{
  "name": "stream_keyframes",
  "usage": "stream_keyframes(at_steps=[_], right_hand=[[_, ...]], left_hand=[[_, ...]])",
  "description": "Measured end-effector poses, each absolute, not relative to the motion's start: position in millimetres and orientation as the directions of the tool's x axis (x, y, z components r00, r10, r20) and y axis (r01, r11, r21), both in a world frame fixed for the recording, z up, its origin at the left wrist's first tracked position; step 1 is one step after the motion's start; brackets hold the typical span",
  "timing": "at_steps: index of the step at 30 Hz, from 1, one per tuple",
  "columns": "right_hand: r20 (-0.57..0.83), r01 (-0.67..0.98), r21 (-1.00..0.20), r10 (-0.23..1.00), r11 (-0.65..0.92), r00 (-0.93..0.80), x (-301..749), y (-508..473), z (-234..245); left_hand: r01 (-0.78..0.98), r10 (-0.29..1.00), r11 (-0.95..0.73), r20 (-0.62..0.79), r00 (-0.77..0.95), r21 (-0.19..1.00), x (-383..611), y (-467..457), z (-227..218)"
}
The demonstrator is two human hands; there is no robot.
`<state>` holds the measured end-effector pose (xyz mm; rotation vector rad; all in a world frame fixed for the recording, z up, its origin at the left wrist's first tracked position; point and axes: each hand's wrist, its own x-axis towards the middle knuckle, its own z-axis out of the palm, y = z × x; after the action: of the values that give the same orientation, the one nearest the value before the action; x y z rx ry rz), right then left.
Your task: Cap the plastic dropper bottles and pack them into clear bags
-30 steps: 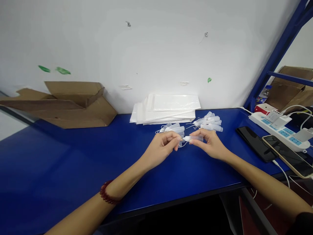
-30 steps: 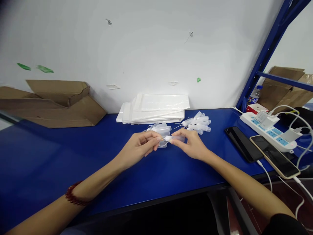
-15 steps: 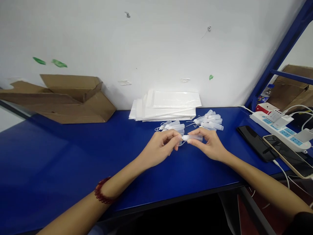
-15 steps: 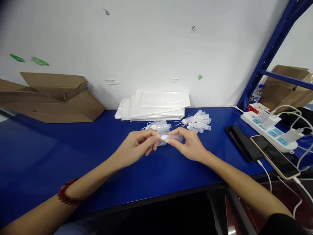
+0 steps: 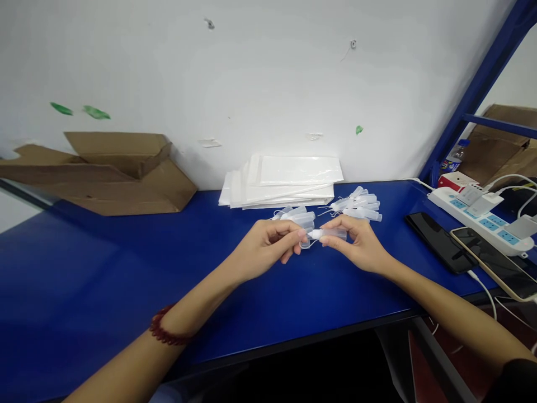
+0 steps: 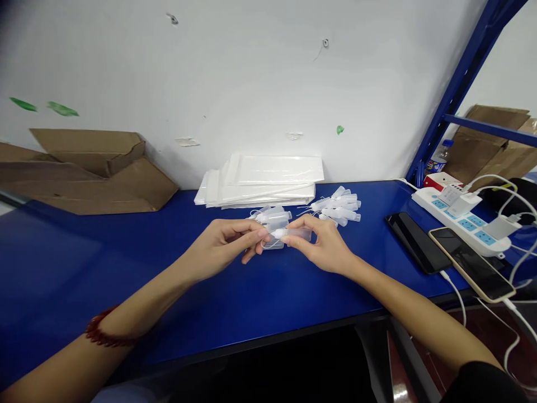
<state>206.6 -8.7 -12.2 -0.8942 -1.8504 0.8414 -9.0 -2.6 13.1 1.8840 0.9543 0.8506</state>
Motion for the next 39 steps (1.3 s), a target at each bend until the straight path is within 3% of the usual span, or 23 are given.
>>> stream_keyframes(at_steps=[6,16,22,26,33,39], right_hand=[[0.391,0.274,-0.824,0.848,0.496,-0.358,207,-6,-18],[0.406,0.296,-0.805,0.841,0.514,-0.357,209,-2,-26],[0.44,0.295,-0.784,0.824,0.546,-0.355,208,-1,-18],[0.483,0.334,-0.741,0.808,0.582,-0.338,212,1,-13],[0.468,0.397,-0.717,0.818,0.573,-0.336,216,0,-13],[0.501,0.397,-0.687,0.792,0.609,-0.348,212,-3,-15]], left_hand=[[0.293,0.868,-0.327,0.162,0.47,0.899,-7,-4,6],[0.386,0.815,-0.487,0.25,0.522,0.784,-2,-3,0],[0.396,0.826,-0.475,0.242,0.509,0.786,-11,5,8],[0.364,0.872,-0.386,0.207,0.443,0.848,-17,11,9],[0.326,0.848,-0.4,0.21,0.487,0.856,-8,3,11],[0.347,0.874,-0.321,0.134,0.467,0.881,-5,-1,8]])
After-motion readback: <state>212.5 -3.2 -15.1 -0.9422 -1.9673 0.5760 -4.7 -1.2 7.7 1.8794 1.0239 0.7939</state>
